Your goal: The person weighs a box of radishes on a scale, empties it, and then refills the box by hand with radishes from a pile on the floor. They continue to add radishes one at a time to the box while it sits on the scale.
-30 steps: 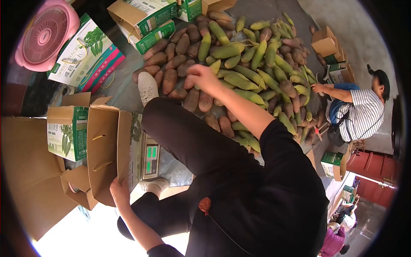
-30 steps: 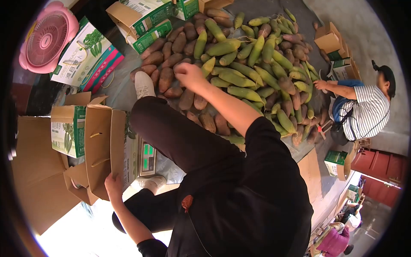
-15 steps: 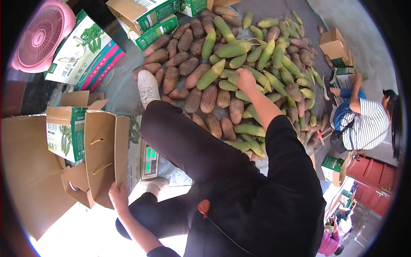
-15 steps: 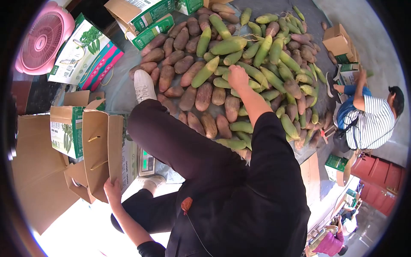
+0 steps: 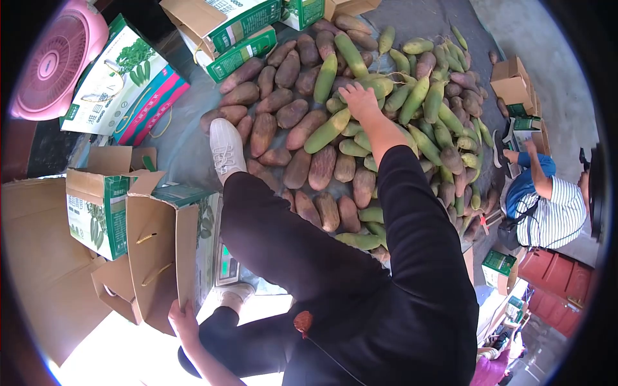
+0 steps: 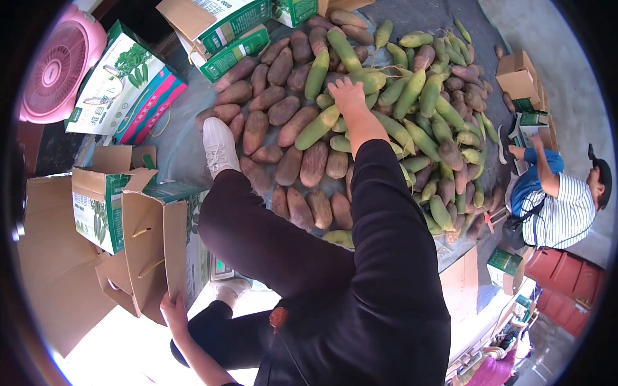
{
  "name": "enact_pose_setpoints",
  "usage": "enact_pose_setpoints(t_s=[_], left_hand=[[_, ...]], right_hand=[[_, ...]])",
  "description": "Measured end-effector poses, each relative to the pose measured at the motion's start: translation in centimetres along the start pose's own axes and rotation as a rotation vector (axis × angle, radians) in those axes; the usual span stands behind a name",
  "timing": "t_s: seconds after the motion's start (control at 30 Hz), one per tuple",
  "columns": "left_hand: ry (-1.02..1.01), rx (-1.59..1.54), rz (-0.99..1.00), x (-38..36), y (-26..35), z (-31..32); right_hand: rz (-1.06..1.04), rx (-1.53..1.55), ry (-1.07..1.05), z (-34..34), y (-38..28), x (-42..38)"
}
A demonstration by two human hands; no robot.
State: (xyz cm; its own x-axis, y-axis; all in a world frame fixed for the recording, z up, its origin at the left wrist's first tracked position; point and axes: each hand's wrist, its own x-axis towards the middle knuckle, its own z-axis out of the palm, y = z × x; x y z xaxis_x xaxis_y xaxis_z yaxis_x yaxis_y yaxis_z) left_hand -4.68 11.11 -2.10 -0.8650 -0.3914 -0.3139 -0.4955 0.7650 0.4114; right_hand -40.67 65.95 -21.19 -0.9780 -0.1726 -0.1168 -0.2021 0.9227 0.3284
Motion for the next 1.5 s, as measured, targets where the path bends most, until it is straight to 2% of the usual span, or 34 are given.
enact_pose_setpoints(t_s=[0.03, 0.1, 0.13, 0.23, 0.47, 0.53, 0.6, 0.73, 0.8, 0.87, 1.0, 1.07, 1.2, 1.27, 1.3, 1.33, 1.37, 1.4, 1.43, 1.47, 1.5], left_hand=[[0.008, -0.001, 0.011, 0.1, 0.0, 0.0], [0.006, 0.009, 0.004, 0.2, 0.3, 0.0], [0.008, 0.017, -0.003, 0.2, 0.4, 0.0], [-0.002, -0.008, 0.009, 0.2, 0.6, -0.2], [-0.03, 0.025, -0.024, 0.0, 1.3, -0.7], [-0.01, 0.049, -0.017, 0.0, 1.1, -0.6], [-0.024, 0.036, -0.036, 0.1, 0.8, -0.6], [-0.021, 0.062, 0.0, 0.0, 0.8, -0.8], [-0.04, 0.052, -0.04, -0.1, 0.7, -1.0], [0.005, 0.081, -0.021, -0.3, 0.4, -0.7], [0.04, 0.058, 0.031, -0.5, 0.6, -0.8], [0.038, 0.075, 0.018, -0.6, 0.3, -0.7], [0.085, 0.076, 0.044, -0.7, -0.1, -0.4], [0.093, 0.074, 0.058, -0.8, -0.2, -0.3], [0.083, 0.091, 0.048, -0.8, -0.2, -0.3], [0.071, 0.109, 0.043, -0.7, -0.2, -0.3], [0.072, 0.106, 0.055, -0.6, -0.3, -0.2], [0.084, 0.112, 0.065, -0.6, -0.5, -0.1], [0.091, 0.121, 0.077, -0.7, -0.7, 0.0], [0.083, 0.12, 0.101, -0.8, -0.8, 0.0], [0.09, 0.14, 0.083, -0.8, -1.0, 0.1]], right_hand=[[0.001, 0.0, -0.003, -1.2, -0.2, 0.1], [-0.015, -0.07, -0.221, -3.3, -0.5, 0.2], [-0.017, -0.07, -0.223, -3.2, -0.6, 0.2], [-0.002, -0.149, -0.202, -2.9, -0.7, 0.2], [0.06, 0.031, 0.004, -4.5, 1.7, -3.5], [0.158, 0.236, 0.229, -5.6, 2.2, -4.7], [0.277, 0.422, 0.214, -7.4, 2.6, -5.4], [0.209, 0.795, 0.508, -6.2, 4.2, -5.2], [0.172, 1.123, 0.433, -7.8, 3.6, -5.0], [0.111, 1.61, 0.316, -13.7, 0.9, -5.8], [-0.153, 1.836, 0.315, -24.9, -3.4, -7.1], [-0.273, 1.782, 0.311, -30.5, -5.7, -8.1], [-0.721, 1.794, 0.282, -38.4, -11.4, -9.4], [-0.899, 1.853, 0.162, -40.8, -15.3, -9.8], [-0.935, 1.758, 0.006, -41.8, -17.1, -10.0], [-1.072, 1.767, 0.028, -42.8, -19.9, -10.1], [-1.1, 1.798, -0.037, -42.5, -22.2, -10.3], [-1.075, 1.68, -0.078, -43.2, -24.3, -10.9], [-1.142, 1.543, 0.097, -42.9, -26.8, -10.9], [-1.151, 1.524, 0.163, -42.2, -29.3, -11.2], [-1.181, 1.36, 0.37, -41.9, -31.3, -11.5]])
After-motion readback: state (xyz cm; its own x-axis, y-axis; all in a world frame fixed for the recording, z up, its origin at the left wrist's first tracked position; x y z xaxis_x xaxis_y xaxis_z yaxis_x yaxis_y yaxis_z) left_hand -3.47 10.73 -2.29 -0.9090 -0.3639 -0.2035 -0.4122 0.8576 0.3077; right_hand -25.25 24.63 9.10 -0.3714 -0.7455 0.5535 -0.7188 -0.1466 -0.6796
